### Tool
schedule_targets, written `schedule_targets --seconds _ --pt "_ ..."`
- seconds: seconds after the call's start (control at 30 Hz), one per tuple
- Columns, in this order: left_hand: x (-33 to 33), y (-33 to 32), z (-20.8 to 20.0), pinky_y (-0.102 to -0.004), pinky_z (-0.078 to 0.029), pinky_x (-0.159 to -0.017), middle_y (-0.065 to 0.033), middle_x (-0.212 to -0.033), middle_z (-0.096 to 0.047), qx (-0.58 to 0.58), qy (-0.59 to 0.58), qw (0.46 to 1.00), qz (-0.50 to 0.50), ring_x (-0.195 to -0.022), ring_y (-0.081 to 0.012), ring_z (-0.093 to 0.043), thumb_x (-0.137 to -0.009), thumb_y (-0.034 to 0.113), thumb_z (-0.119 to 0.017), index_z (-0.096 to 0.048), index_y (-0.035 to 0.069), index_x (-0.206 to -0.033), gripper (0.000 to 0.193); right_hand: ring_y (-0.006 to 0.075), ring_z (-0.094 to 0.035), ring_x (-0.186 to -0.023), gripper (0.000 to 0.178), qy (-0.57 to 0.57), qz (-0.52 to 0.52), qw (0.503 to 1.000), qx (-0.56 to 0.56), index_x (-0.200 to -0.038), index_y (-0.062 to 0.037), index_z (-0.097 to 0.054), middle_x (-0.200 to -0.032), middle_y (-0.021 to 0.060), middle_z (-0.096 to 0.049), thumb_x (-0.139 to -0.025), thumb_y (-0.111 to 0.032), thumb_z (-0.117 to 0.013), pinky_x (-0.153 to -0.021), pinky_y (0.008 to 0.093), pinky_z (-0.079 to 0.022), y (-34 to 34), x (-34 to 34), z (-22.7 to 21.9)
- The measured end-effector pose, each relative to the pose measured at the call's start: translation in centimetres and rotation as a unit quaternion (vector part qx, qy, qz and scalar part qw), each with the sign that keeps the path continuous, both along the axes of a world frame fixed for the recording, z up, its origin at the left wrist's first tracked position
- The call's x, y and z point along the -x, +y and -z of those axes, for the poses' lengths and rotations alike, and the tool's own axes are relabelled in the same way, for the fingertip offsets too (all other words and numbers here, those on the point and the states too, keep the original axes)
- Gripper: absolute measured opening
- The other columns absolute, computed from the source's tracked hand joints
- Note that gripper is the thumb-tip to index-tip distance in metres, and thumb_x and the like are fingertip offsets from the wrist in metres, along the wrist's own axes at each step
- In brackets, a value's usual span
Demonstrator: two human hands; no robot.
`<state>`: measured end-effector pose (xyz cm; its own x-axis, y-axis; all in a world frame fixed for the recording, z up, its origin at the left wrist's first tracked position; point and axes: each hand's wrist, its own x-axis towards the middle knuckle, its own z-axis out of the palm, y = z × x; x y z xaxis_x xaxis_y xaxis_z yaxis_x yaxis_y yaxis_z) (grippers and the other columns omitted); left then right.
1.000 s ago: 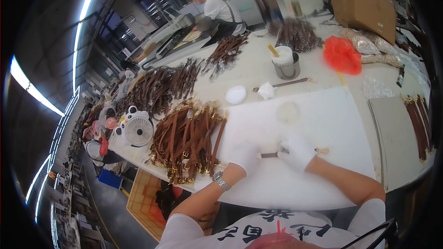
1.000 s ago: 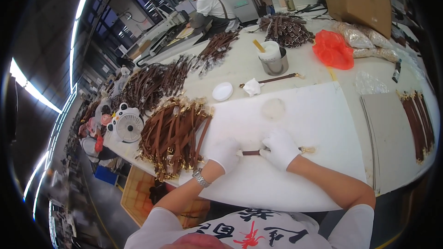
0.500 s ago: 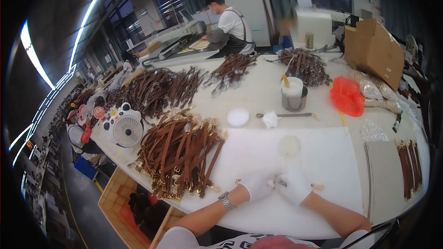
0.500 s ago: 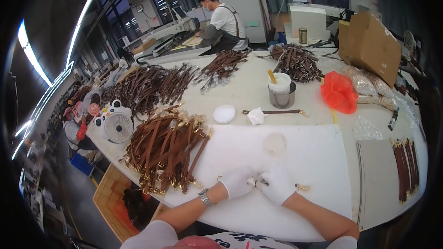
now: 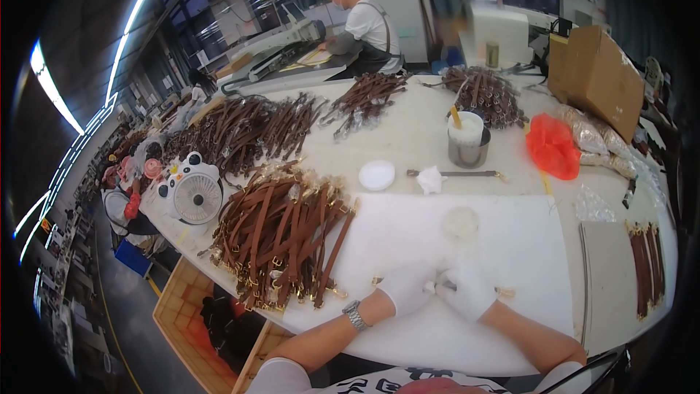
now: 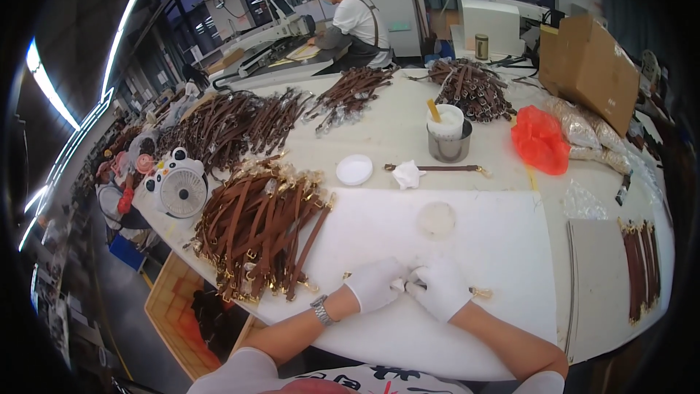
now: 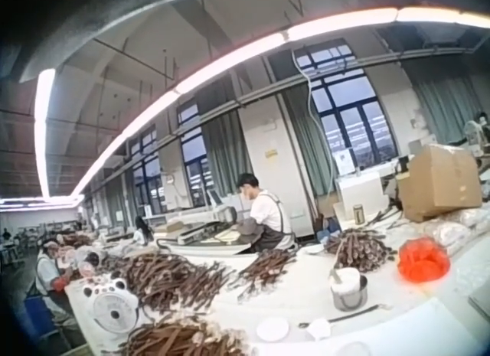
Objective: The recorder is cleaning and assembling leather straps by applying glue and attaching hardware.
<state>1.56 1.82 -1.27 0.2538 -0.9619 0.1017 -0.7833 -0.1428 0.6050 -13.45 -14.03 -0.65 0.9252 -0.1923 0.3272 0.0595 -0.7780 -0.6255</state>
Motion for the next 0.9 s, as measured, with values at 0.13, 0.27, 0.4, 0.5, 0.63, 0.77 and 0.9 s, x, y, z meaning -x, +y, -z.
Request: schedule_targets --seconds 0.13,0.27,0.4,0.5,0.63,0.77,0.9 --pt "0.1 0.1 -0.5 -0.0509 -0.055 -0.09 -0.0218 -0.107 -0.07 0.013 0.014 1.0 0.006 -0.101 -0.0445 -0.068 -0.098 0.015 -0.062 -0.069 0.006 -0.107 0.015 0.0317 -0.069 -0.094 0.012 -0.004 0.002 1.0 0.024 -0.076 -0.0056 -0.074 -0.092 0.0096 -0.071 -0.082 -0.012 -0.081 -0.086 0.045 -0.054 0.4 0.2 -1.2" --pt "0.2 0.2 -0.4 -0.0508 -0.055 -0.09 -0.0217 -0.106 -0.069 0.018 0.014 1.0 0.001 -0.1 -0.0446 -0.068 -0.098 0.014 -0.063 -0.069 0.006 -0.106 0.013 0.031 -0.069 -0.096 0.01 0.007 -0.005 1.0 0.03 -0.076 -0.0065 -0.074 -0.094 0.009 -0.072 -0.081 -0.012 -0.081 -0.088 0.0443 -0.053 0.1 0.1 -1.3" --pt "0.2 0.3 -0.9 -0.0506 -0.055 -0.09 -0.0214 -0.106 -0.069 0.017 0.009 1.0 -0.002 -0.1 -0.0443 -0.068 -0.097 0.014 -0.064 -0.07 0.007 -0.106 0.013 0.0299 -0.068 -0.099 0.009 0.019 -0.001 1.0 0.024 -0.077 -0.007 -0.074 -0.096 0.0083 -0.072 -0.081 -0.011 -0.08 -0.091 0.0436 -0.053 0.2 0.1 -1.4" --pt "0.0 0.1 -0.3 -0.0506 -0.055 -0.089 -0.0208 -0.105 -0.069 0.003 0.003 1.0 0.001 -0.1 -0.0436 -0.069 -0.097 0.015 -0.064 -0.07 0.008 -0.107 0.014 0.0296 -0.068 -0.1 0.008 0.017 -0.005 1.0 0.017 -0.078 -0.0071 -0.074 -0.097 0.0079 -0.072 -0.08 -0.011 -0.08 -0.092 0.0438 -0.052 0.0 0.1 -1.0" --pt "0.3 0.2 -0.7 -0.0498 -0.056 -0.09 -0.0207 -0.107 -0.071 -0.001 -0.02 1.0 -0.001 -0.101 -0.0425 -0.069 -0.097 0.016 -0.064 -0.07 0.008 -0.109 0.015 0.03 -0.068 -0.103 0.008 0.037 -0.015 0.999 0.022 -0.078 -0.0065 -0.073 -0.099 0.0076 -0.072 -0.079 -0.01 -0.081 -0.094 0.044 -0.052 0.0 0.1 -1.2" --pt "0.6 0.6 -1.3 -0.0494 -0.055 -0.092 -0.0215 -0.109 -0.07 0.007 -0.01 1.0 -0.026 -0.103 -0.0424 -0.068 -0.095 0.014 -0.066 -0.071 0.006 -0.108 0.017 0.0311 -0.068 -0.103 0.009 0.043 -0.023 0.999 0.014 -0.079 -0.006 -0.073 -0.101 0.0084 -0.073 -0.08 -0.01 -0.081 -0.094 0.0445 -0.052 -0.2 0.2 -0.7" --pt "-0.6 1.4 -3.9 -0.0498 -0.057 -0.091 -0.0222 -0.106 -0.074 -0.126 -0.092 0.982 -0.111 -0.101 -0.0423 -0.071 -0.094 0.019 -0.065 -0.074 0.006 -0.103 0.017 0.0327 -0.068 -0.104 0.009 -0.035 -0.004 0.999 0.017 -0.083 -0.0054 -0.074 -0.104 0.0111 -0.073 -0.081 -0.011 -0.08 -0.095 0.0456 -0.052 -0.1 0.5 -0.5"
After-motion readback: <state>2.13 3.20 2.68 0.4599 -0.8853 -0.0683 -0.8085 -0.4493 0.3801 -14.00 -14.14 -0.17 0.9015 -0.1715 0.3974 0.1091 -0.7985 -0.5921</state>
